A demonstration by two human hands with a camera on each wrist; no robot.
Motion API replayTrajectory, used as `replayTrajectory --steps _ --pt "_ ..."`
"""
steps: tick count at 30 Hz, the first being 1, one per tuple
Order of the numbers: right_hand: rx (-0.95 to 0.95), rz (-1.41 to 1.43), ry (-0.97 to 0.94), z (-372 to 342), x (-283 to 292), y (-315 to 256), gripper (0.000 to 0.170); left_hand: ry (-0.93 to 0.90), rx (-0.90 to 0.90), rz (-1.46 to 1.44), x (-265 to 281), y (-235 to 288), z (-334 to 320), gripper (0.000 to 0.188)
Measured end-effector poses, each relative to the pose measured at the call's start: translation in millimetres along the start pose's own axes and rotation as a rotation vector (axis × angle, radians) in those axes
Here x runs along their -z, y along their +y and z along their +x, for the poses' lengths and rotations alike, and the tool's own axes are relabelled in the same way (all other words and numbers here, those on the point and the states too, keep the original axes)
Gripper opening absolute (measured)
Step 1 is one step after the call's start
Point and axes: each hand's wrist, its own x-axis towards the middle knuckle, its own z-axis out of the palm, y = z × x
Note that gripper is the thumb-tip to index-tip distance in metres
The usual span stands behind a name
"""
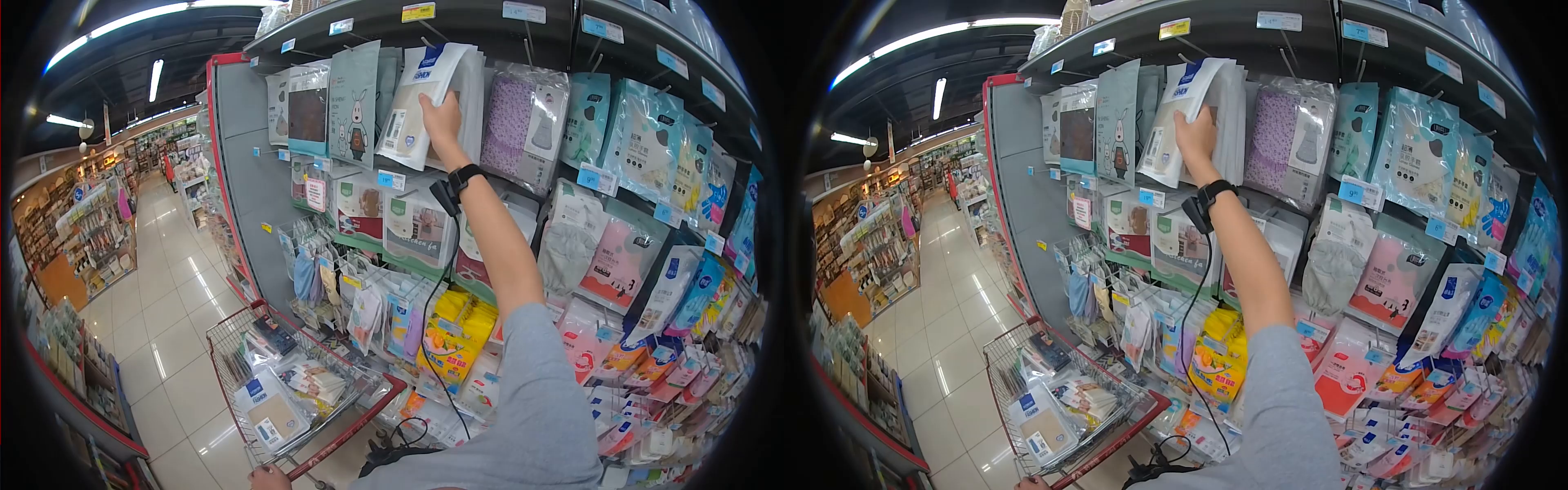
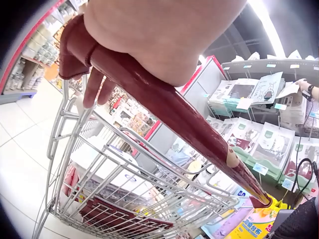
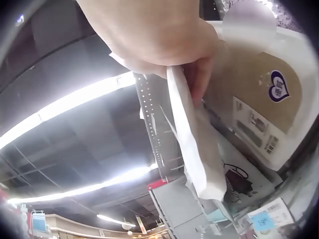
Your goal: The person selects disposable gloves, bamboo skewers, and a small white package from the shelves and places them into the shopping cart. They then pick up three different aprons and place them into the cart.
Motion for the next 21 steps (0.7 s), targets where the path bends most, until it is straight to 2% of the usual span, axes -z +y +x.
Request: replayTrajectory --steps 2,5,7,8,10,14,20,21 --pt "0.011 0.067 -0.015 7 0 -5 0.027 0.009 0.002 -0.004 1 1 0 0.037" --pt "0.044 0.021 0.011 23 2 -18 0.032 0.011 0.004 -0.02 2 1 2 0.036" --pt "-0.021 0.33 -0.064 35 3 -26 0.03 0.001 0.005 -0.028 0 2 2 0.036" --pt "-0.021 0.33 -0.064 40 4 -34 0.03 -0.002 0.013 -0.025 0 2 2 0.036" --pt "-0.211 0.694 -0.168 51 9 -49 0.026 -0.007 0.015 -0.02 3 3 2 0.036" --pt "-0.312 0.768 -0.127 45 16 -69 0.024 -0.027 0.011 0.012 4 5 3 0.036" --pt "-0.252 0.74 -0.235 34 25 -91 0.026 -0.02 0.047 -0.009 9 11 2 0.036" --pt "-0.19 0.698 -0.262 28 24 -97 0.026 -0.044 0.06 -0.011 11 11 2 0.036"
